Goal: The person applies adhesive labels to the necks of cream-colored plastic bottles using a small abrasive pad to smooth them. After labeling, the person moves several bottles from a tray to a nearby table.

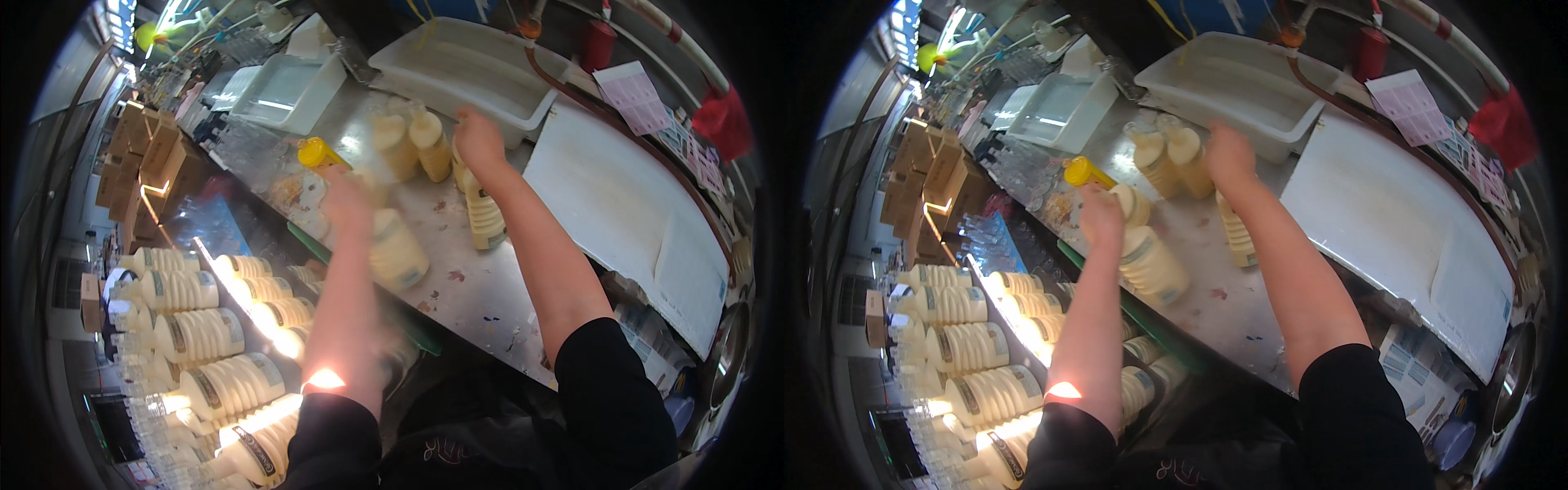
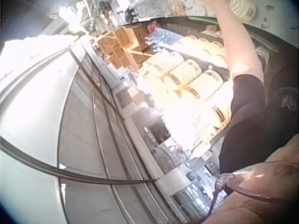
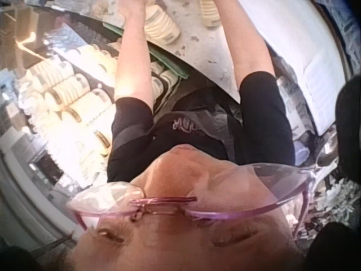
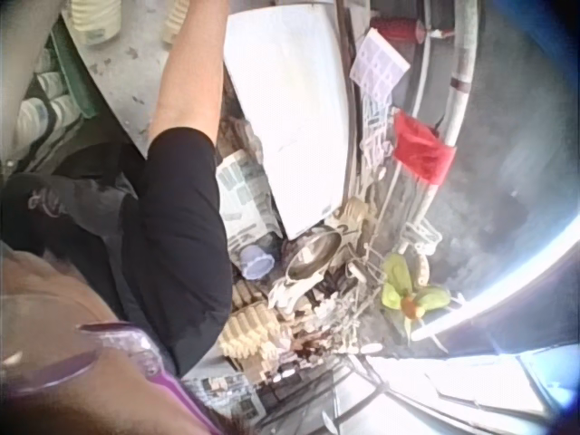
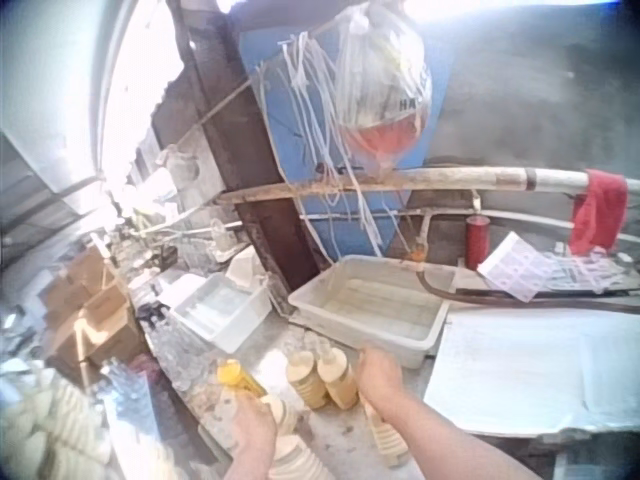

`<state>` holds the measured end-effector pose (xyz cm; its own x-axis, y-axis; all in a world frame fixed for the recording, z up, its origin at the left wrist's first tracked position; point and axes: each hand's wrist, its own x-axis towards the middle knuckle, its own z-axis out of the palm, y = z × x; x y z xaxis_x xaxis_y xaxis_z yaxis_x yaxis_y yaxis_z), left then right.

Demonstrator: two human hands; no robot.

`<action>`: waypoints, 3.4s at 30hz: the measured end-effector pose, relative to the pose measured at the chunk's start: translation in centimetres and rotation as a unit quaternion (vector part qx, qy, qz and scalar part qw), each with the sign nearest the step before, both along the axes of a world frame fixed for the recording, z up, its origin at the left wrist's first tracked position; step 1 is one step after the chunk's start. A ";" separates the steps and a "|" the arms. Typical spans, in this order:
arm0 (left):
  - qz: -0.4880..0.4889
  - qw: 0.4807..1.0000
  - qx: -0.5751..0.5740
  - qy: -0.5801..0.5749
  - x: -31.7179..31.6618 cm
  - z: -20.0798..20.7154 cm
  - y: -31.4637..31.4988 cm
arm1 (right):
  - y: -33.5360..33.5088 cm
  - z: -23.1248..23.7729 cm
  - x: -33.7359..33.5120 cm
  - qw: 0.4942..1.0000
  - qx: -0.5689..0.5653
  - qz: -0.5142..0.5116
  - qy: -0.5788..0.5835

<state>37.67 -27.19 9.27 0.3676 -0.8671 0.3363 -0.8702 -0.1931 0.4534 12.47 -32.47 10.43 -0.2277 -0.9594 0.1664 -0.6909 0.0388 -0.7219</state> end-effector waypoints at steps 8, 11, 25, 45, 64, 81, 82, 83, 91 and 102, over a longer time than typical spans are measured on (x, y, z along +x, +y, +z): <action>-0.018 0.996 -0.054 0.071 -5.0 3.5 9.7 | 0.8 -2.7 -0.5 0.997 -0.068 0.003 0.020; -0.051 0.989 -0.036 0.134 -7.7 5.6 14.5 | 2.8 -3.2 -1.6 0.995 -0.100 0.012 0.017; -0.352 0.920 0.015 0.173 -4.8 13.2 45.7 | 26.8 10.3 -3.4 0.956 -0.049 0.247 -0.151; 0.290 0.951 -0.102 0.033 22.7 33.1 91.4 | 65.9 33.7 29.4 0.631 0.068 0.756 -0.159; 0.465 0.881 -0.012 -0.088 44.0 31.4 94.6 | 78.6 31.0 60.1 0.594 -0.040 0.801 -0.067; 0.436 0.889 -0.138 -0.012 47.5 31.9 97.8 | 80.9 29.3 64.4 0.638 -0.198 0.744 -0.020; 0.445 0.878 -0.166 -0.057 47.8 32.0 98.6 | 81.1 29.3 64.3 0.640 -0.207 0.740 -0.026; 0.467 0.862 -0.186 -0.069 48.5 31.8 99.4 | 81.2 29.5 64.1 0.641 -0.210 0.738 -0.022; 0.580 0.766 -0.232 -0.154 51.1 30.1 98.2 | 80.4 29.4 62.5 0.657 -0.233 0.715 -0.051; 0.602 0.747 -0.225 -0.174 53.5 27.9 93.8 | 76.3 27.0 60.0 0.669 -0.189 0.693 -0.190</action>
<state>91.14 66.59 37.20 0.6122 0.2496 0.7502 -0.2697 -0.8261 0.4949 72.46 43.87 37.40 0.7433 -0.1976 0.6391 0.3625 -0.6840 -0.6330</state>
